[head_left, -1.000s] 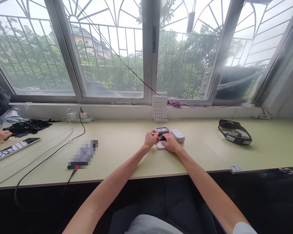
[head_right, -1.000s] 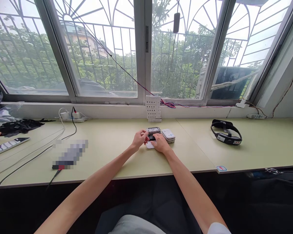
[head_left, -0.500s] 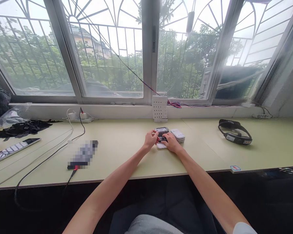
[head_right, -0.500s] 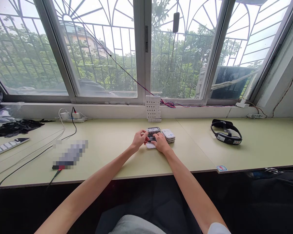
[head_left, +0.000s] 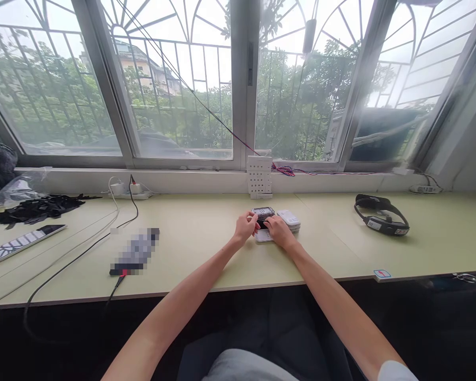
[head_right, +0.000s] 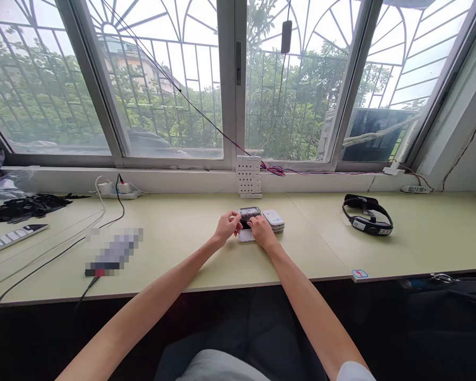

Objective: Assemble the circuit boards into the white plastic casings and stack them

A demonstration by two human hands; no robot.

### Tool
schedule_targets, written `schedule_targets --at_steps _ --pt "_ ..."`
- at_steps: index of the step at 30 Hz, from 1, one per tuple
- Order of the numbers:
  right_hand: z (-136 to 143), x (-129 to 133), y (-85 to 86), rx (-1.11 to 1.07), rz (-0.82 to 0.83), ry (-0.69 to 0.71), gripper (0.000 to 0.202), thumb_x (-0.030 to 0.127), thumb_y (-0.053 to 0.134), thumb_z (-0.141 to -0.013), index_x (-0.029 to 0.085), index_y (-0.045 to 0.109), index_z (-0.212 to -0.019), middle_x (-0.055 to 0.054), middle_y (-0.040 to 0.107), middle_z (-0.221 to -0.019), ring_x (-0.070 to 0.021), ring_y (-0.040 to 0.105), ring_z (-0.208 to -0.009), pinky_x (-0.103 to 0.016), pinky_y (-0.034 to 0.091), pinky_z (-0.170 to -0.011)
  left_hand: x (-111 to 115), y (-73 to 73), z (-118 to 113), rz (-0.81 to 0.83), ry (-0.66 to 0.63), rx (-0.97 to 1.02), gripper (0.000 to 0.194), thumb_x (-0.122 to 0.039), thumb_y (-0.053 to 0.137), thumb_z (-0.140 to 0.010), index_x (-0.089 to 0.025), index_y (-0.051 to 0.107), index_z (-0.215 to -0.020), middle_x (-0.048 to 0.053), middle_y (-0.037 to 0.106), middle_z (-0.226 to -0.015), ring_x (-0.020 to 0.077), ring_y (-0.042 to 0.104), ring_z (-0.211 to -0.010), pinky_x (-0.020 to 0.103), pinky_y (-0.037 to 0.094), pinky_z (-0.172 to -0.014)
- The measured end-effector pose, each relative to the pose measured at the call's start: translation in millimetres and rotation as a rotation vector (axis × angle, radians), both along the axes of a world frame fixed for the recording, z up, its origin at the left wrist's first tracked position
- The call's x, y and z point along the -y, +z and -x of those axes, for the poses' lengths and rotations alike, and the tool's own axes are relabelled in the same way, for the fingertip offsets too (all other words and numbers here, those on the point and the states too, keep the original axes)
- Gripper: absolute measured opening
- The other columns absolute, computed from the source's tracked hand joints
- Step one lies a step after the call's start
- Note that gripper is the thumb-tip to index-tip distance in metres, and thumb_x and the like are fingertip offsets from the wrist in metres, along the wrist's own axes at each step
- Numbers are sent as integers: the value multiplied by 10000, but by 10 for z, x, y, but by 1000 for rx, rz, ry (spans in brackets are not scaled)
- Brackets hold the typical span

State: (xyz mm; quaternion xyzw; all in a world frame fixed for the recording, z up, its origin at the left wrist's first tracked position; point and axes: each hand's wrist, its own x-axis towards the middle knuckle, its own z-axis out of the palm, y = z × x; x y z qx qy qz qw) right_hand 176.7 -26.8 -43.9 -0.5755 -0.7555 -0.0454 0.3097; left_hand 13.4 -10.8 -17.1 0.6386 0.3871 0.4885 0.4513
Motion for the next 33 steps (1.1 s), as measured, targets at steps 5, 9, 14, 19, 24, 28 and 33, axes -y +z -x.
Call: schedule_targets --at_steps 5,9,14,19,24,28,33 --pt "-14 -21 -11 -50 -36 25 285 198 445 -1004 166 632 -790 -81 626 -813 -191 545 -758 -291 404 -720 -25 -21 -1 -7 3 -7 184 -342 609 -879 -175 551 -826 0 635 -553 97 526 -388 200 385 -367" --pt "-19 -24 -1 -93 -67 46 299 175 451 -992 176 608 -738 -67 629 -766 -185 542 -726 -283 393 -694 -25 -21 -1 -16 3 -25 163 -326 587 -889 -178 553 -830 -4 631 -562 98 523 -385 203 388 -367" --pt "-2 24 41 -130 -161 124 271 186 452 -993 187 598 -764 -76 671 -805 -206 556 -778 -298 406 -721 15 12 -1 -73 66 -83 134 -306 613 -869 -186 555 -854 -19 619 -603 91 534 -394 194 376 -367" --pt "4 60 65 -163 -210 127 291 215 404 -1008 204 587 -782 -74 662 -779 -223 568 -782 -308 409 -710 56 39 -13 -129 81 -144 138 -313 598 -886 -186 549 -859 -24 600 -614 85 529 -392 188 362 -357" --pt "-8 55 56 -194 -247 134 282 259 399 -1013 203 601 -825 -86 667 -817 -232 585 -801 -316 431 -713 50 38 -19 -14 7 -95 250 -417 523 -941 -180 543 -864 -13 595 -598 99 545 -403 195 381 -359" --pt "-2 72 69 -208 -268 176 292 277 406 -1015 210 627 -836 -89 688 -843 -235 591 -832 -326 448 -756 48 58 2 124 -35 -47 321 -496 533 -934 -181 538 -871 4 620 -615 109 563 -429 206 419 -384" --pt "16 128 113 -184 -232 204 284 266 427 -1008 210 686 -905 -85 724 -883 -236 580 -862 -337 453 -799 53 90 31 333 -73 27 356 -520 584 -907 -169 554 -863 56 679 -669 113 589 -471 212 466 -446"
